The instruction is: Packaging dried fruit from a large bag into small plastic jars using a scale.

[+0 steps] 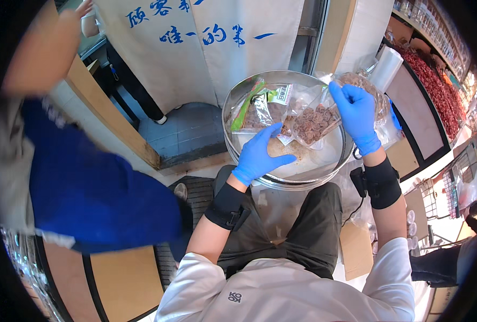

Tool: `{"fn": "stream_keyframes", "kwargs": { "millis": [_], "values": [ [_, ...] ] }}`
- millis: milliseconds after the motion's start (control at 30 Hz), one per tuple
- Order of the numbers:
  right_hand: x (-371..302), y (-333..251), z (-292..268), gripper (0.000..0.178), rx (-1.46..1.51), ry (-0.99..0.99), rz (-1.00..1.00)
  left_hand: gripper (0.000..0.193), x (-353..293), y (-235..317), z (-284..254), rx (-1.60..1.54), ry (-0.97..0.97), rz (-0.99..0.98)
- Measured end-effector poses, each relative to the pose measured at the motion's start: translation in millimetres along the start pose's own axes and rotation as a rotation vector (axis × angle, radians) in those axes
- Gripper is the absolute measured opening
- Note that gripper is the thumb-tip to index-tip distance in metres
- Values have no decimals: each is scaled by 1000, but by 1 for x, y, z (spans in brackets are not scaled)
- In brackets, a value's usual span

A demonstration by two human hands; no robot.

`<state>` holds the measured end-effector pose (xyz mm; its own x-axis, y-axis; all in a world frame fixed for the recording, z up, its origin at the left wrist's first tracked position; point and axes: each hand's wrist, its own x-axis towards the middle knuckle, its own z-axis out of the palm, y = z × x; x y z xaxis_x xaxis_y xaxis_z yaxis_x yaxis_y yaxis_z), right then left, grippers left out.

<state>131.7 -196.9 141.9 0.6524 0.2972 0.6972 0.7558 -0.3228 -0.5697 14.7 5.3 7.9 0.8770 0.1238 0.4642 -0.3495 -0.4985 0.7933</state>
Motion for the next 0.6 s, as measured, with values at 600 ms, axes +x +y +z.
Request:
{"fn": "stream_keyframes", "kwargs": {
  "millis": [600],
  "values": [
    [-76,-68,-30,46,75,177,-243,79,-22,82,25,-1574,109,-456]
  ]
}}
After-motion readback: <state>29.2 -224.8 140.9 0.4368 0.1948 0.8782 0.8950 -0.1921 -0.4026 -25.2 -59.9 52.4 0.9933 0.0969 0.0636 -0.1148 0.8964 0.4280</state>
